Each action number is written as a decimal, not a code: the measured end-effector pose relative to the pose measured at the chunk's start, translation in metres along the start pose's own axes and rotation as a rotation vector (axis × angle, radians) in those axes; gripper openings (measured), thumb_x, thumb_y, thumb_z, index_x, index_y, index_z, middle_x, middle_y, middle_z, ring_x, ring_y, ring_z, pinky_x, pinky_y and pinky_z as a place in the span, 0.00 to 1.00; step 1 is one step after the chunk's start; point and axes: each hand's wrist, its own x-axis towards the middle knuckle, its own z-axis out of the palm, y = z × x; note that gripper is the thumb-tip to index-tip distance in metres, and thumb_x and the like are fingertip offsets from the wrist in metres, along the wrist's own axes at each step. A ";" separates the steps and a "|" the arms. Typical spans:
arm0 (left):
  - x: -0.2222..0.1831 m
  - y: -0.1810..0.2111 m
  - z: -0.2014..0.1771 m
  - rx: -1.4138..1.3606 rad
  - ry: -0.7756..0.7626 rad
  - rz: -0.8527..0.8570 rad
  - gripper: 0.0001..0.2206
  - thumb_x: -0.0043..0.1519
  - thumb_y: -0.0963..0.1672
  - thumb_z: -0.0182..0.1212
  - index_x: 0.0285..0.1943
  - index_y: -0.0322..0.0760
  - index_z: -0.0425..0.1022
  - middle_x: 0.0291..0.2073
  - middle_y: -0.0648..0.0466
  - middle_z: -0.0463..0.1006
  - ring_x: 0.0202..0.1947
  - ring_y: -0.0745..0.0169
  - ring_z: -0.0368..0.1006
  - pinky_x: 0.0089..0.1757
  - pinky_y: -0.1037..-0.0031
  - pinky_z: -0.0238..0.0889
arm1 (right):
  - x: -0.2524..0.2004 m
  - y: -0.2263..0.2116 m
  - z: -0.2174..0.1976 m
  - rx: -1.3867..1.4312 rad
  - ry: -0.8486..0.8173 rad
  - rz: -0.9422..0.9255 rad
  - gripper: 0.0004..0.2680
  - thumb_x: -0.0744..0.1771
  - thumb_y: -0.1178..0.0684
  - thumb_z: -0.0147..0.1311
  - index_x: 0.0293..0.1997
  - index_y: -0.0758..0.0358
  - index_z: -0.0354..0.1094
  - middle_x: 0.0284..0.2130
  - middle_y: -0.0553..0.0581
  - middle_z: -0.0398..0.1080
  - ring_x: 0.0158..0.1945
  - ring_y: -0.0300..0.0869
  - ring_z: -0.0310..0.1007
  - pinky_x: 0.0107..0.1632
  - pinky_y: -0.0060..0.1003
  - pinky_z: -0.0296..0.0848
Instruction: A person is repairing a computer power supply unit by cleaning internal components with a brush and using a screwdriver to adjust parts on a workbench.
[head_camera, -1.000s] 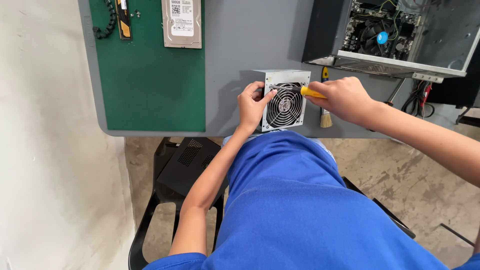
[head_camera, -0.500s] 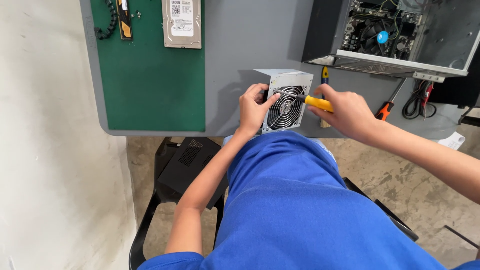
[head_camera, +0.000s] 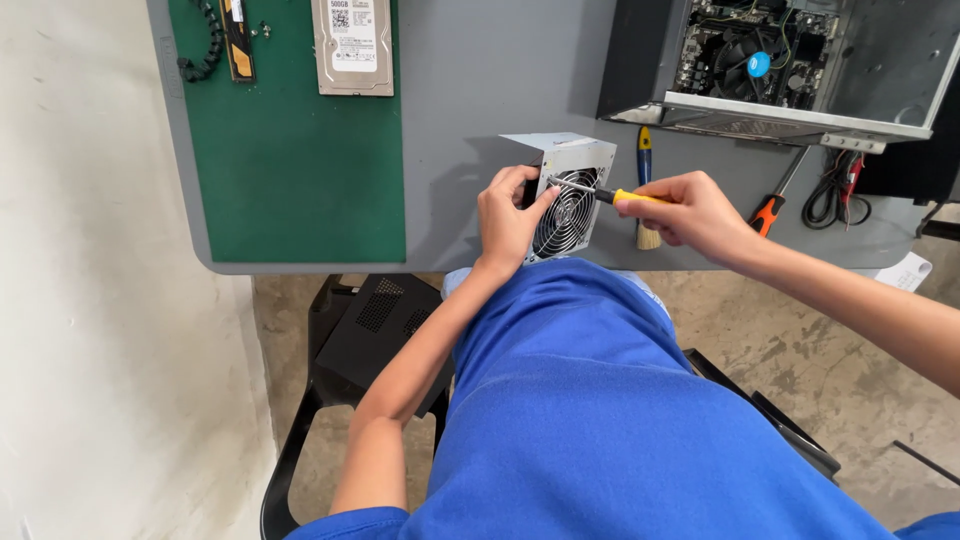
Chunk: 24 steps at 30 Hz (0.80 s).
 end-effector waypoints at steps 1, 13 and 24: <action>0.000 0.001 0.000 0.001 -0.001 -0.001 0.12 0.54 0.43 0.74 0.44 0.35 0.78 0.41 0.51 0.79 0.38 0.47 0.82 0.38 0.72 0.77 | 0.003 -0.002 -0.003 0.001 0.000 0.002 0.09 0.69 0.56 0.56 0.44 0.76 0.75 0.18 0.54 0.57 0.18 0.34 0.53 0.22 0.28 0.54; 0.001 0.006 -0.002 -0.004 -0.012 0.012 0.14 0.54 0.44 0.76 0.45 0.35 0.80 0.41 0.50 0.81 0.38 0.50 0.82 0.40 0.72 0.77 | 0.001 0.032 -0.014 -0.601 0.088 -0.353 0.09 0.65 0.60 0.63 0.49 0.59 0.71 0.33 0.62 0.76 0.36 0.57 0.78 0.39 0.43 0.72; 0.003 0.014 0.000 0.161 -0.097 0.063 0.11 0.57 0.44 0.72 0.45 0.40 0.77 0.43 0.50 0.79 0.40 0.40 0.81 0.39 0.64 0.78 | 0.000 0.012 -0.012 0.013 -0.044 -0.025 0.11 0.71 0.54 0.52 0.46 0.76 0.74 0.21 0.56 0.61 0.16 0.33 0.51 0.18 0.27 0.51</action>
